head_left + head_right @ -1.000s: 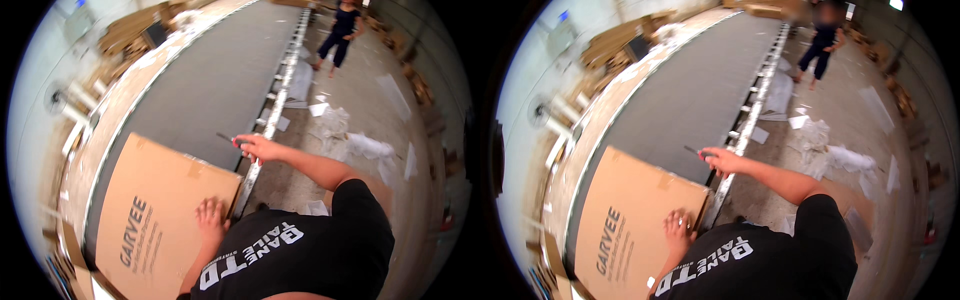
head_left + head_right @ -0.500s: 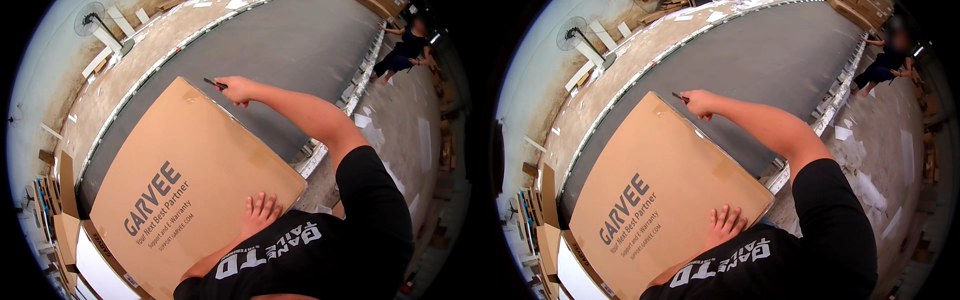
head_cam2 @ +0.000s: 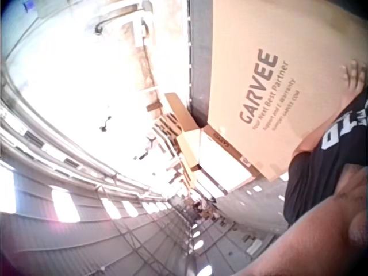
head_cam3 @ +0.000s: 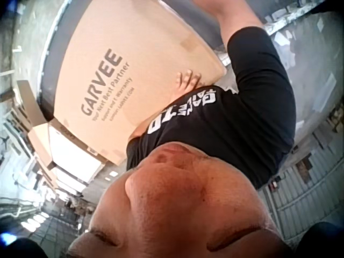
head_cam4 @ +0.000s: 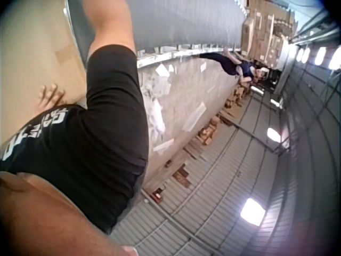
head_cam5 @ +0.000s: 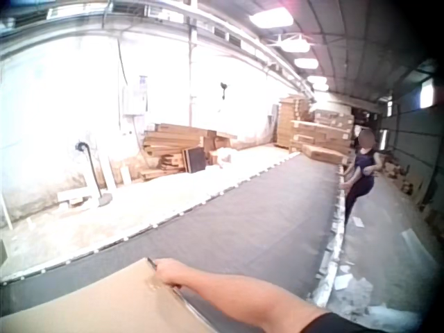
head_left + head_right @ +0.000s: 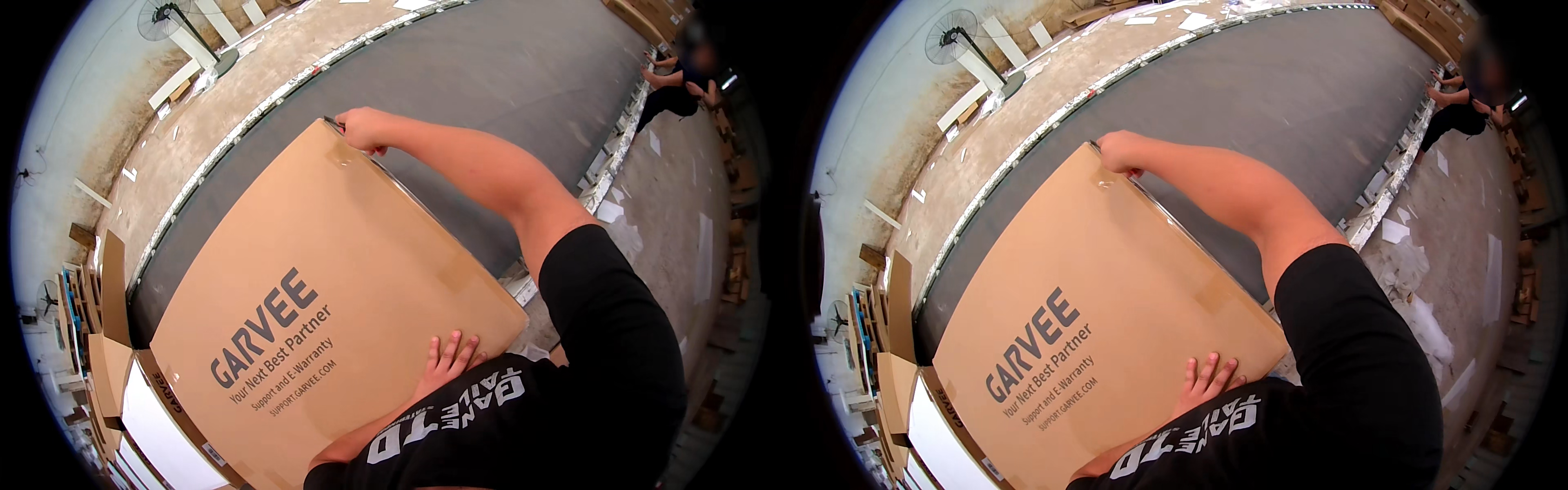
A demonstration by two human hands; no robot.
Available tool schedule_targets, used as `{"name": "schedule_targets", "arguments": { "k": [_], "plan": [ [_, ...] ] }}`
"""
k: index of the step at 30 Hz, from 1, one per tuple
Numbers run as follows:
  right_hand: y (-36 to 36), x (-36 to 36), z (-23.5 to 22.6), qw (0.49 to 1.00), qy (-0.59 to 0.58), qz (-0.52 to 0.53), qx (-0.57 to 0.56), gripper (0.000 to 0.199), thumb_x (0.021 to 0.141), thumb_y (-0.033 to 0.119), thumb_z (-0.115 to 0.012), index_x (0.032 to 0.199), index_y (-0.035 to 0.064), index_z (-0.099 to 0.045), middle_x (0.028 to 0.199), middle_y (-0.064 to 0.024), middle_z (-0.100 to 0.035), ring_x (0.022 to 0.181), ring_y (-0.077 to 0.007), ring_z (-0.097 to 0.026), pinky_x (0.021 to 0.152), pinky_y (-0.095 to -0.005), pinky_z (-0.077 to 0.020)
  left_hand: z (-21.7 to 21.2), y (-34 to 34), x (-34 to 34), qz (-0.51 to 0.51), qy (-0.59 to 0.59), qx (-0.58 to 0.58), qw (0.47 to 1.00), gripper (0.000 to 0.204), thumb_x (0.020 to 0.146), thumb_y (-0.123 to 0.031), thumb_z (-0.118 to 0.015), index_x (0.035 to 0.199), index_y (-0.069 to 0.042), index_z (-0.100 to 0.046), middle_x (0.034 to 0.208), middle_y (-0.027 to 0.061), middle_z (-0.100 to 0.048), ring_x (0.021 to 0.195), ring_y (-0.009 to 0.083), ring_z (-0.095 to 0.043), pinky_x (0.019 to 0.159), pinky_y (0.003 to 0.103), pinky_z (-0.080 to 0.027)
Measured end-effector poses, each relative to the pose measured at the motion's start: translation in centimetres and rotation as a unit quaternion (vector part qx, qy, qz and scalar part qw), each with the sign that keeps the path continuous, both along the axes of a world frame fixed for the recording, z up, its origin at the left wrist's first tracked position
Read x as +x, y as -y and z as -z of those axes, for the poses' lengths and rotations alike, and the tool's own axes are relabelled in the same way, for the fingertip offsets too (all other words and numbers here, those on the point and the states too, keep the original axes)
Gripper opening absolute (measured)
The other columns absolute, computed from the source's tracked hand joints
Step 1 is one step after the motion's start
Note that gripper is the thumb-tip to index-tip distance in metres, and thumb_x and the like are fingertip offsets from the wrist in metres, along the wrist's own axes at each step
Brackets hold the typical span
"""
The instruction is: The person uses a utility knife to cut the tape on cardboard boxes labeled 'GARVEE' on a conveyor belt. They repeatedly slice the tape along the seams and open the flaps to reveal white foam packaging inside.
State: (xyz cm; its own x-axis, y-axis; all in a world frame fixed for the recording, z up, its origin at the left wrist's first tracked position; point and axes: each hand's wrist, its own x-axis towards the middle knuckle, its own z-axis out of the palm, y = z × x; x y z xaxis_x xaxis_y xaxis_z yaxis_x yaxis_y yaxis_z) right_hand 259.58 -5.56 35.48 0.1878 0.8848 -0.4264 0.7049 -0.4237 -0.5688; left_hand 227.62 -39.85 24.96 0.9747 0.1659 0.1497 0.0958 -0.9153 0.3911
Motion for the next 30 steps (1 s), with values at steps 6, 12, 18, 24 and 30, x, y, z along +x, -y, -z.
{"name": "schedule_targets", "arguments": {
  "k": [6,12,18,24,30],
  "plan": [
    [-2.4,-0.8,-0.1,0.999,0.030,0.008,-0.029,0.040,0.083,-0.004,-0.046,0.120,0.0022,-0.062,0.076,-0.0189,-0.066,0.055,-0.0269,-0.062,0.047,-0.0419,-0.0535,-0.7,-0.3,-0.1,0.013,-0.009,-0.036,0.999,0.051,0.096,-0.036,-0.048,0.143,-0.017,-0.054,0.159,0.0120,-0.039,0.149,0.0426,-0.031,0.113,0.072,-0.025],
    [0.7,-0.9,0.4,0.989,0.061,-0.035,-0.134,0.026,0.084,-0.003,-0.044,0.100,-0.0068,-0.065,0.073,-0.0197,-0.065,0.054,-0.0273,-0.061,0.049,-0.0426,-0.0520,-1.2,0.0,-0.3,0.003,0.008,-0.043,0.999,0.047,0.094,-0.035,-0.052,0.138,-0.018,-0.058,0.157,0.0115,-0.042,0.148,0.0418,-0.033,0.114,0.072,-0.022],
    [10.2,0.4,-1.7,0.950,0.039,-0.086,-0.297,0.015,0.087,0.003,-0.049,0.087,0.0016,-0.063,0.062,-0.0093,-0.053,0.056,-0.0225,-0.058,0.051,-0.0375,-0.0502,3.3,0.7,1.0,-0.027,0.129,0.040,0.990,0.032,0.090,-0.032,-0.061,0.120,-0.022,-0.067,0.148,0.0084,-0.053,0.143,0.0370,-0.042,0.114,0.068,-0.026],
    [25.1,-0.8,-2.1,0.960,0.032,-0.085,-0.266,0.022,0.089,0.009,-0.052,0.100,0.0006,-0.069,0.069,-0.0104,-0.058,0.057,-0.0232,-0.058,0.053,-0.0390,-0.0509,1.2,0.1,0.5,-0.018,0.073,0.038,0.996,0.042,0.088,-0.038,-0.067,0.125,-0.019,-0.068,0.151,0.0091,-0.052,0.144,0.0380,-0.042,0.116,0.066,-0.022],
    [35.1,-2.8,-3.6,0.946,0.133,-0.096,-0.280,0.024,0.083,0.005,-0.047,0.088,-0.0031,-0.069,0.077,-0.0148,-0.067,0.061,-0.0260,-0.061,0.059,-0.0403,-0.0530,-1.9,0.4,1.1,0.022,0.013,0.010,1.000,0.080,0.059,-0.016,-0.087,0.134,-0.016,-0.059,0.153,0.0116,-0.047,0.145,0.0421,-0.037,0.114,0.067,-0.026]
  ]
}}
